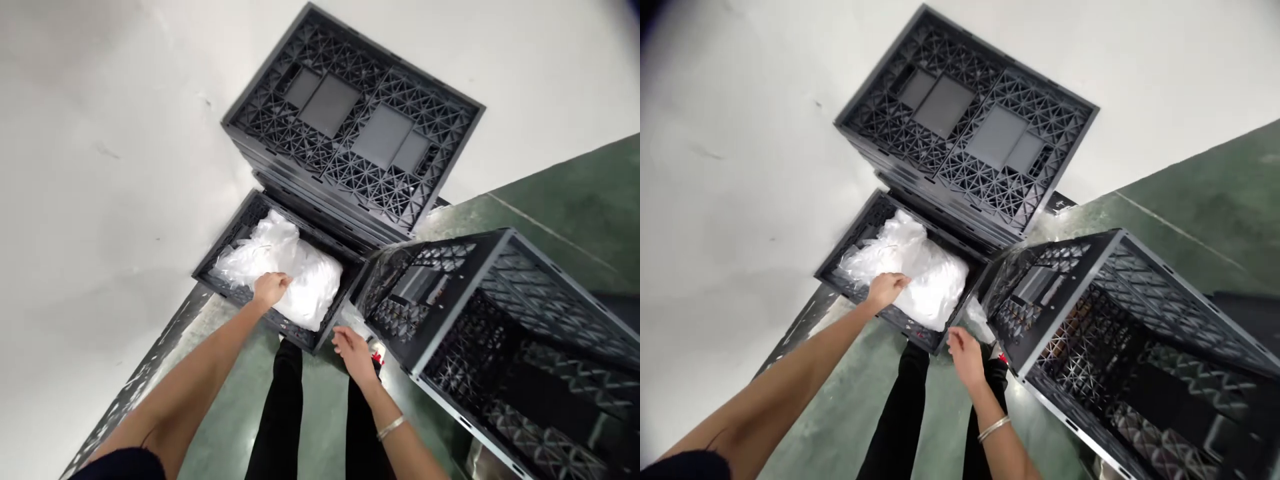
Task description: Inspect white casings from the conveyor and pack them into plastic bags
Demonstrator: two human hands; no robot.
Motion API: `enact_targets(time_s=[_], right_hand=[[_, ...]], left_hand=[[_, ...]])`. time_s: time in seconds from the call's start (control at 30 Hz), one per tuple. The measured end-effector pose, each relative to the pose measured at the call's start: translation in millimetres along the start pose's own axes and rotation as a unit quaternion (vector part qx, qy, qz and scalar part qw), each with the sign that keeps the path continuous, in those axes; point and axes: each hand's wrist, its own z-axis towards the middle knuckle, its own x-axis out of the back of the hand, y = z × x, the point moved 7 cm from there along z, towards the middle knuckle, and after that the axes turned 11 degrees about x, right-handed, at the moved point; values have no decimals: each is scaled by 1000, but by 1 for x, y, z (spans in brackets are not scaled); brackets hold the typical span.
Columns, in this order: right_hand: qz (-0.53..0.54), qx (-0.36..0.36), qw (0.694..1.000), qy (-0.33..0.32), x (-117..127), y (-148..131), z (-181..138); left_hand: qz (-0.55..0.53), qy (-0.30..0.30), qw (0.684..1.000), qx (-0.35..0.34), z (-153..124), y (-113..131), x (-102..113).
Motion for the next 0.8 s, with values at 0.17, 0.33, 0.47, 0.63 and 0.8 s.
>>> enact_targets(time_s=[0.17, 0.33, 0.47, 0.63, 0.8], right_hand=[[-6, 41, 999, -12, 6, -79, -3], [9, 52, 999, 13, 14, -128, -10], [55, 15, 996, 66, 7, -172, -9], [100, -20, 988, 114, -46, -230, -27], [36, 51, 997, 51, -110, -232, -57]], left_hand=[[-41, 28, 999, 15, -37, 12, 72], [-122, 31, 992, 25, -89, 18, 166], [-238, 87, 967, 30, -168, 20, 274], [-234, 32, 971, 40, -272, 20, 316], [-381, 11, 916, 124, -311, -16, 243]])
